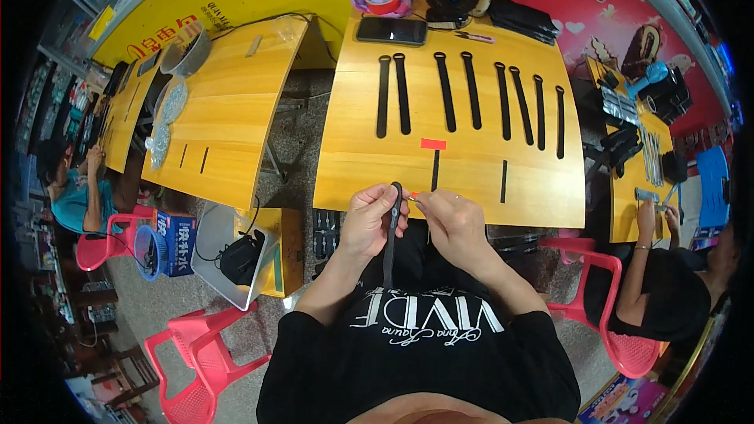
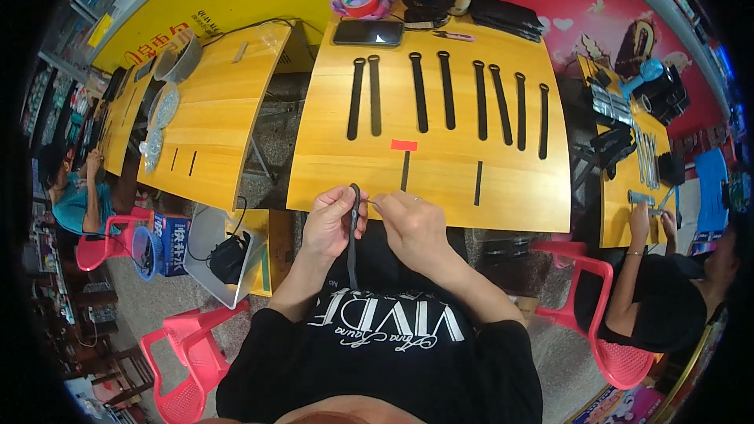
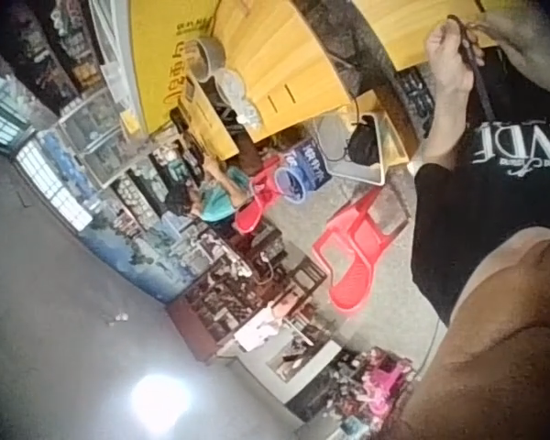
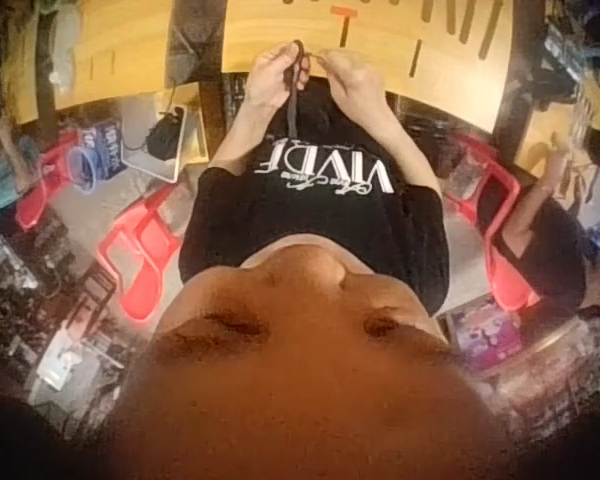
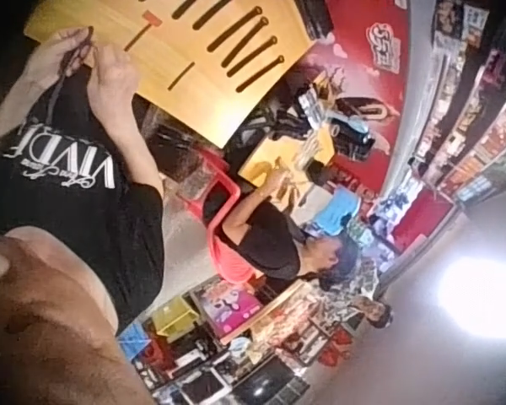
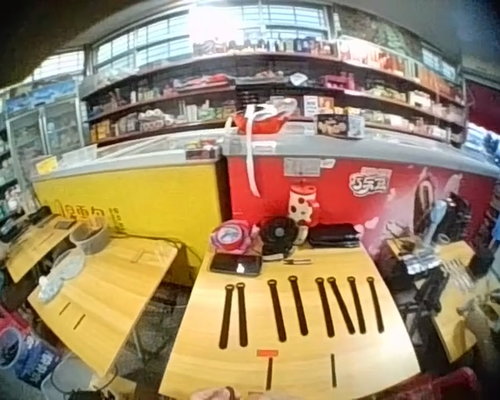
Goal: Assembling black textile or plastic straps by attaching small labels and checking components.
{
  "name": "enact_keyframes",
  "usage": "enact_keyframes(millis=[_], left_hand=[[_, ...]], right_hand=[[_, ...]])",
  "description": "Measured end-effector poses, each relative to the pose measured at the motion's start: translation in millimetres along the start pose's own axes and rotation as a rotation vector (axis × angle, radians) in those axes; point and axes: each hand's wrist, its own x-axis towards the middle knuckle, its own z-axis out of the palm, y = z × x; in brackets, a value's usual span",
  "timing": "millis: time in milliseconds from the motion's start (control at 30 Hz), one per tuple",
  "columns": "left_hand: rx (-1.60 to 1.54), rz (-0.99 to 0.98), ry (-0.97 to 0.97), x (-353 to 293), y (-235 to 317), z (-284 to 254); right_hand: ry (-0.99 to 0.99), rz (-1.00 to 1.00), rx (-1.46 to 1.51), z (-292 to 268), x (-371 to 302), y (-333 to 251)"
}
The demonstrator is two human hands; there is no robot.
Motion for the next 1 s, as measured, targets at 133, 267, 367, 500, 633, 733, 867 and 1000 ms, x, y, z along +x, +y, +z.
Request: enact_keyframes(millis=[133,267,367,500,633,733,867,1000], left_hand=[[0.041,0.014,-0.016,0,-6,14],[0.096,0.022,-0.001,0,-9,20],[0.113,0.029,-0.009,-1,-10,23],[0.115,0.035,-0.006,0,-10,23],[0.109,0.029,0.021,-1,-9,23],[0.126,0.043,0.041,-4,-9,24],[0.273,0.101,0.06,-5,-10,18],[0.525,0.098,-0.013,-9,3,14]], right_hand=[[0.111,-0.02,-0.083,1,-10,4],[0.143,-0.032,-0.119,-3,-15,6],[0.141,-0.045,-0.16,-5,-15,5],[0.128,-0.044,-0.191,-5,-16,4],[0.117,-0.054,-0.216,-6,-15,2],[0.086,-0.097,-0.292,-6,-15,1],[0.017,-0.171,-0.398,-10,-14,2],[0.079,-0.37,-0.495,-15,-12,5]])
